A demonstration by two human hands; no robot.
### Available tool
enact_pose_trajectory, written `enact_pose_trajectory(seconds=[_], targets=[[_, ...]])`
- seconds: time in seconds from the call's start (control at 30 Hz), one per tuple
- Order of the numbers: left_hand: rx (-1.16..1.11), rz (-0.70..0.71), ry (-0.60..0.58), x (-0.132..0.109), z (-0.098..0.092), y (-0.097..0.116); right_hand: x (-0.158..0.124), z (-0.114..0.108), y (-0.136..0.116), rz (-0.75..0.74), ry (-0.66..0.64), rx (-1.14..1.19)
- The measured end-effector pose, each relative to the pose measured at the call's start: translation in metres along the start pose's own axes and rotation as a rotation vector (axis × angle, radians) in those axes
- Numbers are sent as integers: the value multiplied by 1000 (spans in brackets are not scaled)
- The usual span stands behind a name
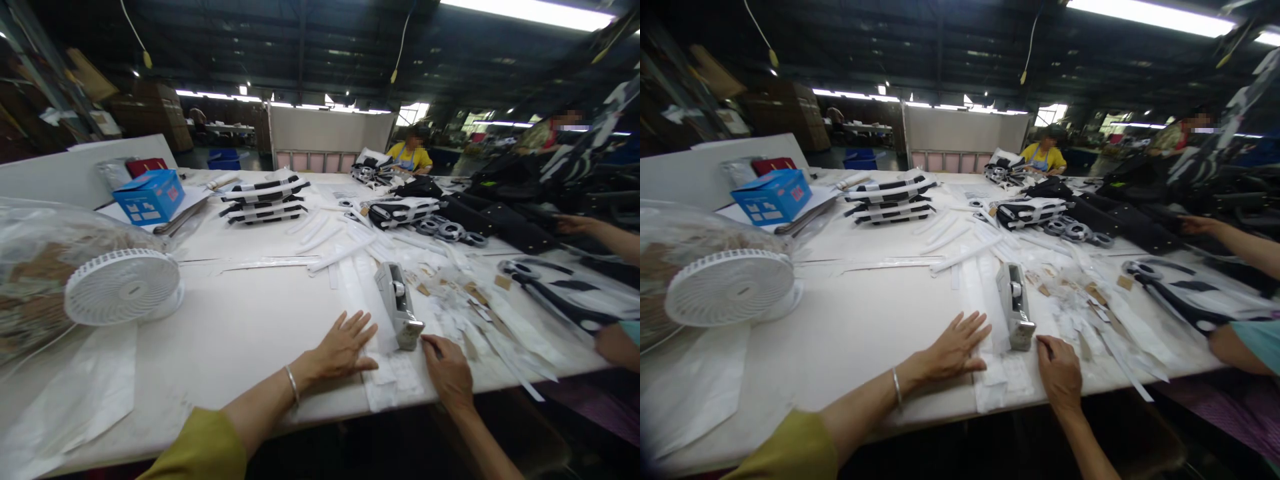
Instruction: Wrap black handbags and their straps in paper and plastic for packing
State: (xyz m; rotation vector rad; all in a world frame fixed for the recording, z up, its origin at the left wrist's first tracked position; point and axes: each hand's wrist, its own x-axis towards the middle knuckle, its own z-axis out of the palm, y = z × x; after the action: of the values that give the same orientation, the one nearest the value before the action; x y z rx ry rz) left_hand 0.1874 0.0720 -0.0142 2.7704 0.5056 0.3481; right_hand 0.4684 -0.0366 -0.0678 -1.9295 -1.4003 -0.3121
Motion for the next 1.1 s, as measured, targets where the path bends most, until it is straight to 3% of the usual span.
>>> enact_pose_trajectory(seconds=[0.13, 0.3, 0.5, 0.63, 0.83, 0.9, 1.0, 1.07, 1.1], targets=[[-38, 80, -43, -22, 9, 23, 1, -1, -1, 3, 2, 9], [32, 93, 56, -23, 10, 26, 1, -2, -1, 0, -12, 23], [-36, 213, 42, -25, 3, 29, 5, -4, 0, 87, -27, 93], [-157, 76, 202, -28, 1, 11, 9, -9, -3, 233, -87, 210], [-360, -333, 455, -48, -17, -52, 16, -14, 2, 391, -111, 321], [-435, -435, 500, -57, -24, -69, 35, -20, 5, 474, -32, 372], [-547, -540, 566, -66, -32, -84, 89, -36, 0, 538, 170, 514], [-614, -576, 609, -66, -37, -88, 135, -47, -14, 506, 175, 692], [-645, -584, 624, -65, -40, -89, 158, -50, -24, 477, 91, 809]])
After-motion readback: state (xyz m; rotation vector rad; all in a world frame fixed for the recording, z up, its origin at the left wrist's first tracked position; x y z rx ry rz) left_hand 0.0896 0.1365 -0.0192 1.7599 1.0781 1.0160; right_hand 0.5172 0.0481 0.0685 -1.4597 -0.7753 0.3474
